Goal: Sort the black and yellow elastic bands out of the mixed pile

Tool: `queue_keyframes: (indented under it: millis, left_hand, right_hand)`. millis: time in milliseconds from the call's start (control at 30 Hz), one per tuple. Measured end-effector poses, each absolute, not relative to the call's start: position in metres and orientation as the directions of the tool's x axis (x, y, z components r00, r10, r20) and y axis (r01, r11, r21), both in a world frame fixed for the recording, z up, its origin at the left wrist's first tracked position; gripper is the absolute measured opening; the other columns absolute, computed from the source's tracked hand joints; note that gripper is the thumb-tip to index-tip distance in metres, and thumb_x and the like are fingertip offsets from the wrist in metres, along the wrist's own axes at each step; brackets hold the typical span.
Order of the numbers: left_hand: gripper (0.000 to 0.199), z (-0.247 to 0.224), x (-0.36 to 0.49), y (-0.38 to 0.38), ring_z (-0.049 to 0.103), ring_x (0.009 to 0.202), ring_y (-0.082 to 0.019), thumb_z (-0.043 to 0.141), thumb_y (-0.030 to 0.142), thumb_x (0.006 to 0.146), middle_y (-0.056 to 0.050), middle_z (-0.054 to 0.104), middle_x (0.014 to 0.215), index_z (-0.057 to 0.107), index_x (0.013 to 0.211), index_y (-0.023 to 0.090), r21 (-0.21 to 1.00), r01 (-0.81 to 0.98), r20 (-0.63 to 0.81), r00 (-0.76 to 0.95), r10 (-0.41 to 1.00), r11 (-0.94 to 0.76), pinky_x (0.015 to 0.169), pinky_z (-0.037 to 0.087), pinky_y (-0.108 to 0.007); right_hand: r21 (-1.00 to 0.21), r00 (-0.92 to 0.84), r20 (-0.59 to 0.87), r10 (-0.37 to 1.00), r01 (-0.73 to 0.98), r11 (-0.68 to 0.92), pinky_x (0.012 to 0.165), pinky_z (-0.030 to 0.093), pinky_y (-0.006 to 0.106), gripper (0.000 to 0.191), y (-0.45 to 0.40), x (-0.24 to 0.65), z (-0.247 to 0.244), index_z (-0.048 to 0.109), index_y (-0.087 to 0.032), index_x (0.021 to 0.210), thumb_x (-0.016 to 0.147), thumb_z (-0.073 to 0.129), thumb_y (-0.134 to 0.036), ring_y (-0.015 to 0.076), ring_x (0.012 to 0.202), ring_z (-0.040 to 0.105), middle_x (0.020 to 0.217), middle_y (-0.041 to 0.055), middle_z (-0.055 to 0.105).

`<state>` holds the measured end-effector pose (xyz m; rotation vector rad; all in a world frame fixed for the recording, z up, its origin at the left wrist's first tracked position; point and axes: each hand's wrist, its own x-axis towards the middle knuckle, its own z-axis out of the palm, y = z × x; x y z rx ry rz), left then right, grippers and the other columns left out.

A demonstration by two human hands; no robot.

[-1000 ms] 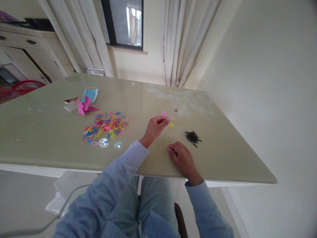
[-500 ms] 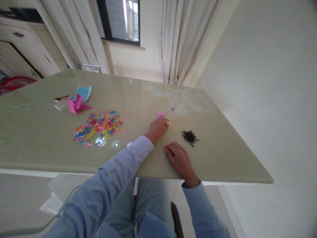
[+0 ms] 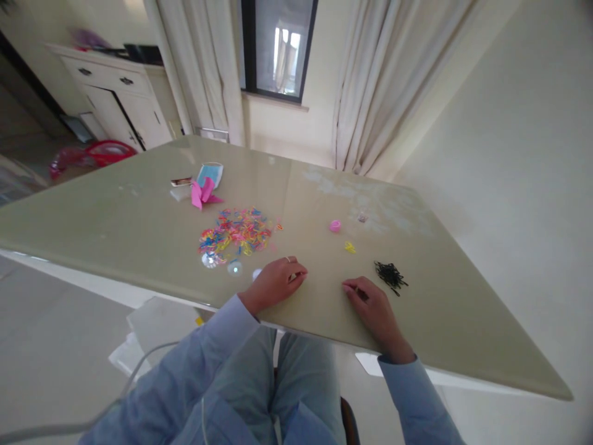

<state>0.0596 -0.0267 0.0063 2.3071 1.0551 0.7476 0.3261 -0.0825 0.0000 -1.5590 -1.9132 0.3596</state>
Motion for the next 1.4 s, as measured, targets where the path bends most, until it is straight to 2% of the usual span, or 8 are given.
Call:
queue_keyframes:
  millis: [167,333,467,633,1033,1133,1233,1400]
  left_hand:
    - [0.022,-0.004,0.030,-0.050,0.060,0.082,-0.018,0.051,0.023,0.093,-0.008,0.068,0.088,0.072,0.093,0.019,0.686,0.486,0.303,0.485,0.820,-0.541,0.077,0.045,-0.030]
    - [0.022,-0.007,0.030,-0.059,0.062,0.088,-0.022,0.050,0.022,0.094,-0.010,0.069,0.091,0.072,0.093,0.018,0.593,0.549,0.328,0.503,0.800,-0.588,0.082,0.046,-0.034]
    - [0.022,-0.005,0.032,-0.060,0.064,0.094,-0.025,0.051,0.020,0.092,-0.012,0.071,0.094,0.073,0.093,0.016,0.532,0.586,0.325,0.525,0.787,-0.611,0.086,0.046,-0.038]
    - [0.018,-0.005,0.028,-0.058,0.064,0.098,-0.026,0.064,0.027,0.084,-0.009,0.072,0.095,0.074,0.096,0.020,0.530,0.485,0.323,0.643,0.694,-0.696,0.093,0.045,-0.042]
    - [0.020,-0.003,0.029,-0.058,0.065,0.095,-0.027,0.064,0.030,0.085,-0.010,0.072,0.093,0.075,0.097,0.019,0.521,0.515,0.304,0.633,0.712,-0.681,0.090,0.046,-0.043]
    - [0.018,-0.004,0.029,-0.058,0.065,0.094,-0.026,0.062,0.028,0.087,-0.009,0.073,0.091,0.075,0.096,0.019,0.539,0.503,0.311,0.627,0.714,-0.676,0.091,0.045,-0.042]
    - [0.019,-0.005,0.029,-0.058,0.065,0.093,-0.025,0.059,0.027,0.089,-0.009,0.072,0.090,0.075,0.095,0.019,0.558,0.510,0.316,0.599,0.736,-0.655,0.087,0.045,-0.039]
    - [0.021,-0.005,0.029,-0.057,0.065,0.091,-0.023,0.057,0.025,0.091,-0.008,0.072,0.095,0.074,0.100,0.020,0.566,0.525,0.317,0.573,0.756,-0.636,0.084,0.044,-0.037]
  right_hand:
    - [-0.623,-0.138,0.249,0.959,0.735,0.267,0.063,0.051,0.030,0.024,-0.068,0.299,0.015,0.071,-0.019,0.088,0.090,0.055,-0.036,0.0178,0.068,0.064,0.083,0.0067,0.073]
    - [-0.623,-0.373,0.224,0.900,0.655,0.427,0.065,0.049,0.027,0.019,-0.039,0.232,0.037,0.071,-0.019,0.096,0.090,0.057,-0.031,0.0149,0.070,0.063,0.087,0.0059,0.073]
    - [-0.570,-0.504,0.208,0.838,0.634,0.523,0.069,0.048,0.027,0.015,-0.006,0.178,0.042,0.071,-0.018,0.098,0.088,0.061,-0.021,0.0143,0.072,0.062,0.088,0.0050,0.072]
    - [-0.453,-0.655,0.088,0.750,0.644,0.616,0.073,0.046,0.027,0.015,0.025,0.136,0.035,0.073,-0.018,0.099,0.086,0.065,-0.022,0.0159,0.076,0.062,0.090,0.0050,0.072]
    - [-0.352,-0.639,0.140,0.756,0.682,0.641,0.072,0.043,0.026,0.014,0.036,0.122,0.019,0.070,-0.019,0.082,0.088,0.059,-0.016,0.0155,0.076,0.059,0.083,0.0035,0.070]
    - [-0.467,-0.604,0.209,0.769,0.629,0.621,0.071,0.043,0.025,0.013,0.032,0.124,0.023,0.069,-0.018,0.083,0.088,0.057,-0.017,0.0137,0.074,0.057,0.081,0.0022,0.068]
    - [-0.698,-0.494,0.235,0.837,0.514,0.499,0.067,0.045,0.025,0.012,0.022,0.132,0.031,0.068,-0.018,0.086,0.088,0.058,-0.024,0.0122,0.069,0.057,0.081,0.0011,0.067]
    - [-0.980,-0.329,0.124,0.936,0.110,0.168,0.053,0.041,0.022,0.018,-0.006,0.150,0.053,0.065,-0.019,0.089,0.085,0.067,-0.037,0.0097,0.054,0.052,0.065,-0.0038,0.059]
